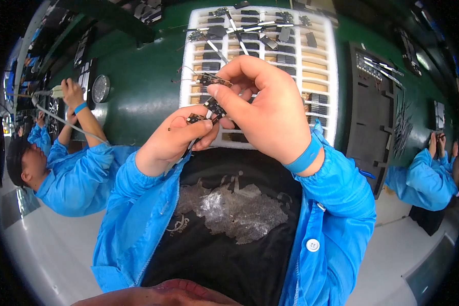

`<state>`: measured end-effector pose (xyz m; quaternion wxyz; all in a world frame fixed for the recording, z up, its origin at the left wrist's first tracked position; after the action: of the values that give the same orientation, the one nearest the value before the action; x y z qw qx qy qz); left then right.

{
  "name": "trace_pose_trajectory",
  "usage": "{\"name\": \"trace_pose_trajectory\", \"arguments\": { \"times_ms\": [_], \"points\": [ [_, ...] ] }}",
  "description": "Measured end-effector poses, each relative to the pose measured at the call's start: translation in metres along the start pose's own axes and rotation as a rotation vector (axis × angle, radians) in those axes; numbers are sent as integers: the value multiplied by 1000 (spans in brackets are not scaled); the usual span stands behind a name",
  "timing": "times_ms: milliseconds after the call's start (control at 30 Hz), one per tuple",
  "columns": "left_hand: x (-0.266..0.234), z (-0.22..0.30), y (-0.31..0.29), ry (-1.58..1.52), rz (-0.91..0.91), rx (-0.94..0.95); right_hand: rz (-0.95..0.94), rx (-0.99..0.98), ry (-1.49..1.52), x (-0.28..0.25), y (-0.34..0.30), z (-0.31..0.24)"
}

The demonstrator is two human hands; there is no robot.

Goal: The person assembles electronic circuit boards by trimming connector wires with pliers and connecting components from a component tray to the circuit boards.

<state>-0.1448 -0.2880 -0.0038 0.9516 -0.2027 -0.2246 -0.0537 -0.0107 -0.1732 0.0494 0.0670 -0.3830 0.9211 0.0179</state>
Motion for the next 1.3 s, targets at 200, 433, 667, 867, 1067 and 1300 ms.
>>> {"name": "trace_pose_trajectory", "arguments": {
  "times_ms": [200,433,667,867,1067,1300],
  "points": [
    [-5,-8,5,-53,-38,-27,-68,99,209,8,3,3],
    [-1,-13,12,-82,39,22,-76,131,250,16,8,5],
    [3,-7,14,48,111,-53,-31,46,58,14,15,17],
    [-12,-22,22,-157,100,-16,-23,5,74,20,17,22],
    [-17,-24,27,-313,34,92,14,-219,-38,25,20,30],
    [-11,-20,34,-296,151,141,25,-104,4,27,18,23]
  ]
}}
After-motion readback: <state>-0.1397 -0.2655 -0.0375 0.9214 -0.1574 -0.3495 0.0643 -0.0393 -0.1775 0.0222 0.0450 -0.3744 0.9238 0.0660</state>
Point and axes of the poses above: each hand's wrist, its own y-axis towards the middle knuckle, its own x-axis out of the palm, z = x × y, the point moved 3 cm from there along y, towards the middle knuckle
